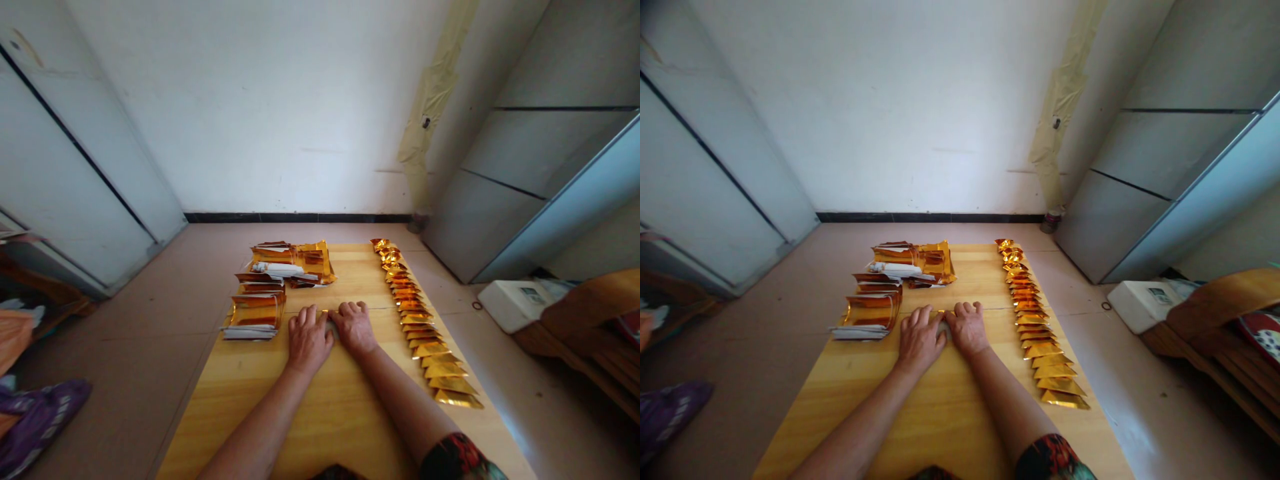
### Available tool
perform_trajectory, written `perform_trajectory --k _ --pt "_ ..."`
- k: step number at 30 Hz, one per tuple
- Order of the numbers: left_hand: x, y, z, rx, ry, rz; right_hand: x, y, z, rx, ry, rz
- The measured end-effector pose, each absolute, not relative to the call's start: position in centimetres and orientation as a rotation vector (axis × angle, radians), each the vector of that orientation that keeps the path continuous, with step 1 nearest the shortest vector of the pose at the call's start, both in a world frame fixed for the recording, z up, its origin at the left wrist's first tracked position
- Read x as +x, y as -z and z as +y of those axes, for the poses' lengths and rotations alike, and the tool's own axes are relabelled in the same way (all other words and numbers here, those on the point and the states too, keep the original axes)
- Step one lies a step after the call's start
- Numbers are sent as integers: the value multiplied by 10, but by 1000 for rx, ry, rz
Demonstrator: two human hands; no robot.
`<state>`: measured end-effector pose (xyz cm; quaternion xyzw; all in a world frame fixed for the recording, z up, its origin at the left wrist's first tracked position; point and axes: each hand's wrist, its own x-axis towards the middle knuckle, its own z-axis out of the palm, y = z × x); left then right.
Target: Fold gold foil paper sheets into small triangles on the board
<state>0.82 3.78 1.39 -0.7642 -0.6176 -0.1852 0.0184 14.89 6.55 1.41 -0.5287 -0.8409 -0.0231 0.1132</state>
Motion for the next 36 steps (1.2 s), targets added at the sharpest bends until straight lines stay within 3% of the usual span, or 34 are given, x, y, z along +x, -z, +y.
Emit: perform_trajectory --k 22,29,36 --pt "10 -4 40 -2491 549 -1804 195 -18 57 -1613 84 -2356" --pt "10 -10 42 -2548 532 -1714 188 -16 83 -1483 -236 -1829" --pt "10 -10 42 -2539 529 -1730 151 -18 89 -1713 -439 -2089"
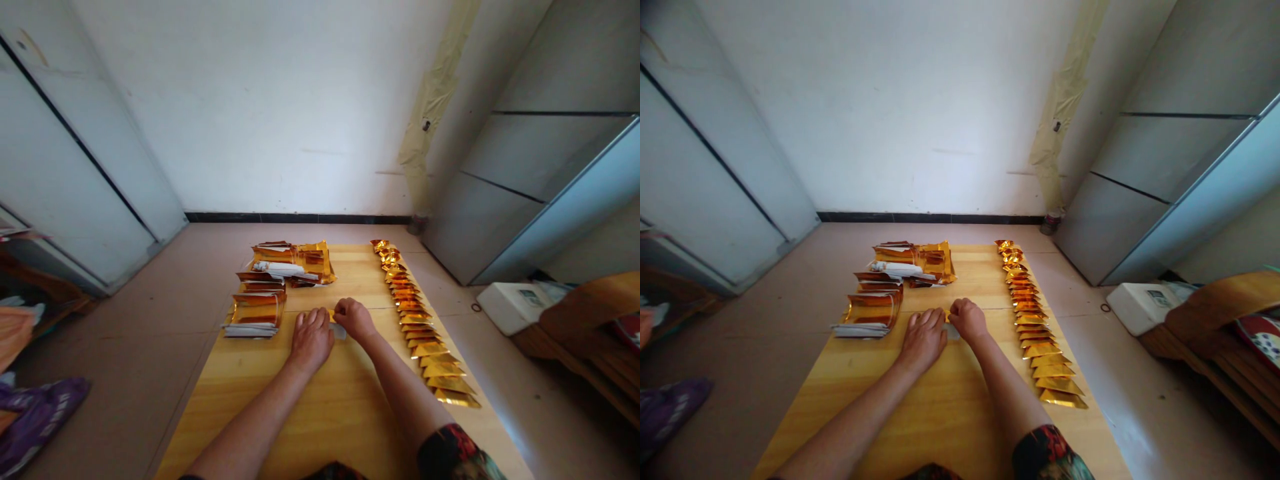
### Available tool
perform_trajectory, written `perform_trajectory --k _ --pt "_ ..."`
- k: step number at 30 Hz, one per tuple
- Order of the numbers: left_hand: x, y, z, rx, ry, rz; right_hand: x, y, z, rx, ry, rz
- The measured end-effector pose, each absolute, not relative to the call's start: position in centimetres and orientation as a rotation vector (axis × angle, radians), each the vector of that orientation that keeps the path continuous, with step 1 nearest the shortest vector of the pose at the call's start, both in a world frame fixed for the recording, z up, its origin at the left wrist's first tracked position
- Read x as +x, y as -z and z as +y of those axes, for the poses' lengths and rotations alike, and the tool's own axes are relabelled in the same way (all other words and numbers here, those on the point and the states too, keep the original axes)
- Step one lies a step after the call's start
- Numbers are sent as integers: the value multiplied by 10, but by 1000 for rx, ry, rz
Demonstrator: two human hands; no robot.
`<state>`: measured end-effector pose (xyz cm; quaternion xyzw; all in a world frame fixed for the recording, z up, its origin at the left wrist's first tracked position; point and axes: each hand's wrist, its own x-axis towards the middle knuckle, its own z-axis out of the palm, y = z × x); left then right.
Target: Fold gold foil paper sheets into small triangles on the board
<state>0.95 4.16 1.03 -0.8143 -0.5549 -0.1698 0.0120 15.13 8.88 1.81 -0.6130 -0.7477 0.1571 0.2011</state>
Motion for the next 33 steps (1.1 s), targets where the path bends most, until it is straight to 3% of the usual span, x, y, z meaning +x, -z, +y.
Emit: perform_trajectory --k 12,33 --pt "8 -5 42 -2527 546 -1728 174 -18 72 -1510 -181 -2401" --pt "5 -6 44 -2543 670 -1552 187 -21 64 -1326 -51 -2602"
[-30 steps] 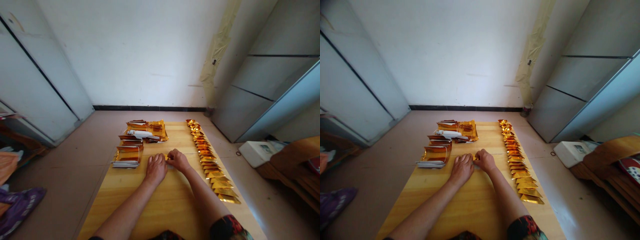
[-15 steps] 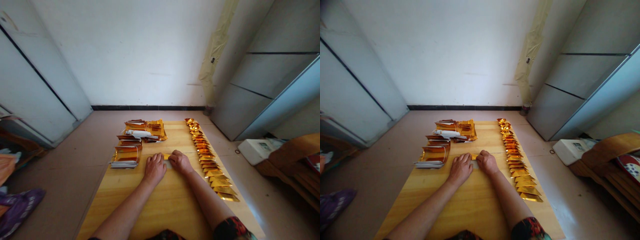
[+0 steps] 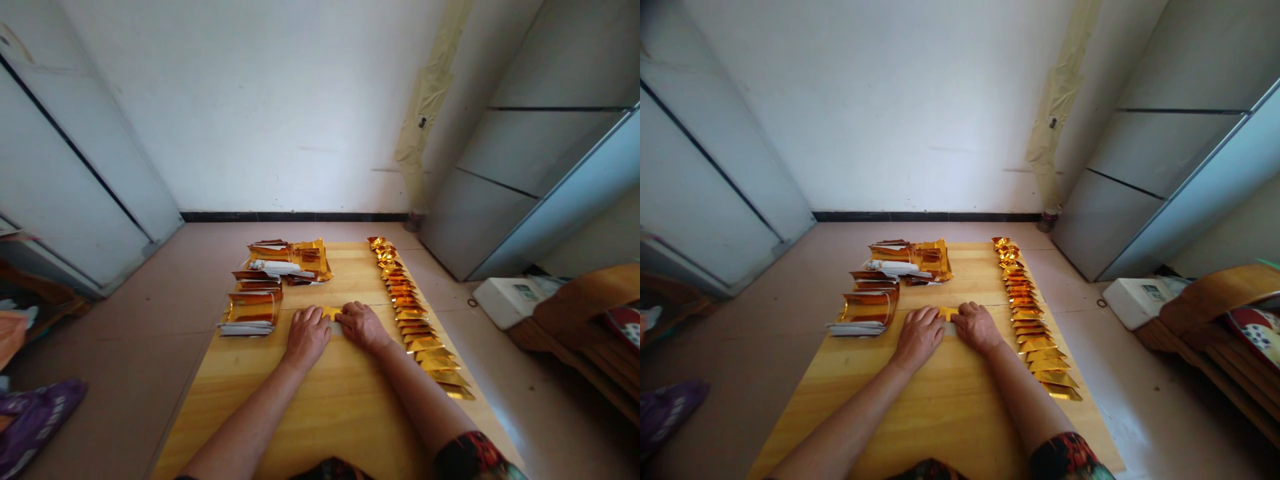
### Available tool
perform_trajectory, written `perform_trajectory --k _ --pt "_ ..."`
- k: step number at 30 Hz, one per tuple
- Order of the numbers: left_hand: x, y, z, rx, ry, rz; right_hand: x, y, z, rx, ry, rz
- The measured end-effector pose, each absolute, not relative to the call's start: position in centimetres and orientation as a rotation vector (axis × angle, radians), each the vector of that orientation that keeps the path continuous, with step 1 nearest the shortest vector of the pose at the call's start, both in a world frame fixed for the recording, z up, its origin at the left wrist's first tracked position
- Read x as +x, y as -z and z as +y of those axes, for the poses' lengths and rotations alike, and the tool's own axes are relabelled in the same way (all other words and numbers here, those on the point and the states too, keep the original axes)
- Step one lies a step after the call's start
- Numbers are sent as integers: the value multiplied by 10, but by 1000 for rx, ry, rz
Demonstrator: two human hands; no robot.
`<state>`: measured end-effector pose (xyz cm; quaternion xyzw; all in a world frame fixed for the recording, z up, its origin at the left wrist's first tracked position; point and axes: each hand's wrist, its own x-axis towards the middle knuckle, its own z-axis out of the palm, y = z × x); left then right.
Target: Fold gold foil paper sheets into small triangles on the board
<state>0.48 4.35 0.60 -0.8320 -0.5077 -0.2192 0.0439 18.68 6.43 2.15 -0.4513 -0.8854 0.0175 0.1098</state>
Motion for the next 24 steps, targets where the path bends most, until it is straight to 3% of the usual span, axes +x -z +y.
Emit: perform_trajectory --k 13,24 --pt "-5 -16 47 -2844 513 -1398 204 -6 73 -1132 -256 -2485" --pt "-10 -11 49 -2845 604 -1407 206 -10 59 -1112 -269 -2516"
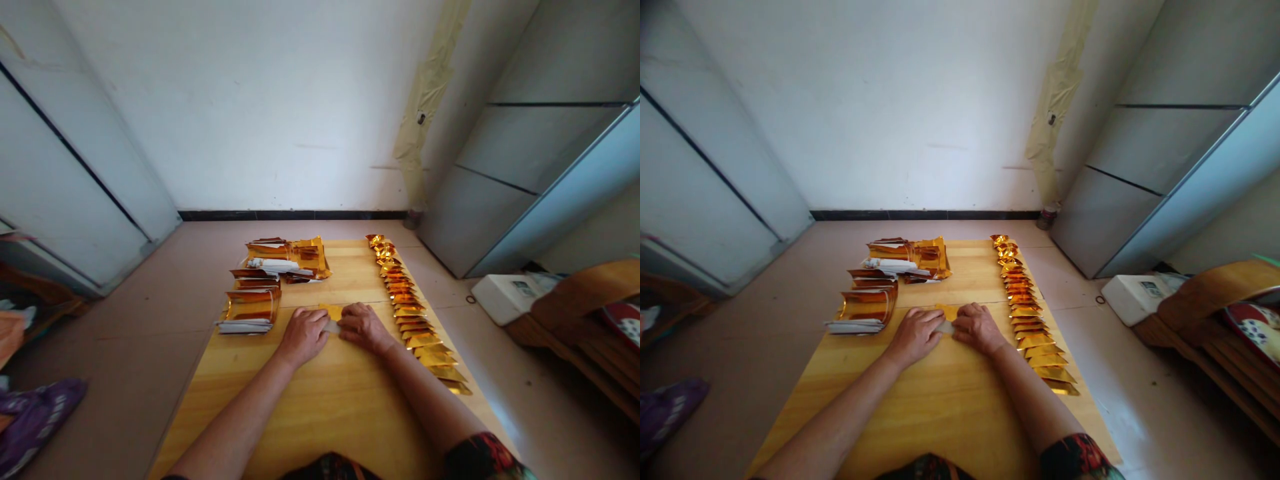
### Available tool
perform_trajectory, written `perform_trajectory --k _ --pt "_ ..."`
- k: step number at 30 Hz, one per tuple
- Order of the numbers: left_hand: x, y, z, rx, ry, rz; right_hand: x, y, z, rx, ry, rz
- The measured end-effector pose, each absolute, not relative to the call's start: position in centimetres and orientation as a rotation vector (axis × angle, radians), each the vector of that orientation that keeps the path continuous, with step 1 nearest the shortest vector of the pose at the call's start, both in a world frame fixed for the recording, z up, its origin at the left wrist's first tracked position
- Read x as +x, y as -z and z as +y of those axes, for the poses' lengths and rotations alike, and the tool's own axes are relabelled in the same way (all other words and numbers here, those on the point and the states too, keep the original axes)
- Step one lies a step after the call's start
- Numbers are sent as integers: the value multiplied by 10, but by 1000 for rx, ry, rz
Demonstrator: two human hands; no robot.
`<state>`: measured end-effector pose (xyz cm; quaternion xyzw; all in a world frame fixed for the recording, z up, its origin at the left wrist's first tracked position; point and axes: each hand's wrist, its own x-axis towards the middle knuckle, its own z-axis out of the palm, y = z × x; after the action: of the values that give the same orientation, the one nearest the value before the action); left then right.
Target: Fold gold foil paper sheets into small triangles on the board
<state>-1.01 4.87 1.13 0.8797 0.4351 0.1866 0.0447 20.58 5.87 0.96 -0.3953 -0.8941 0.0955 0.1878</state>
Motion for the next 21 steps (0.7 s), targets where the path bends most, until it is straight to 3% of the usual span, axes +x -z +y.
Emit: perform_trajectory --k 21 --pt "5 -5 38 2588 -698 1537 200 -1 67 -1177 -336 -2391"
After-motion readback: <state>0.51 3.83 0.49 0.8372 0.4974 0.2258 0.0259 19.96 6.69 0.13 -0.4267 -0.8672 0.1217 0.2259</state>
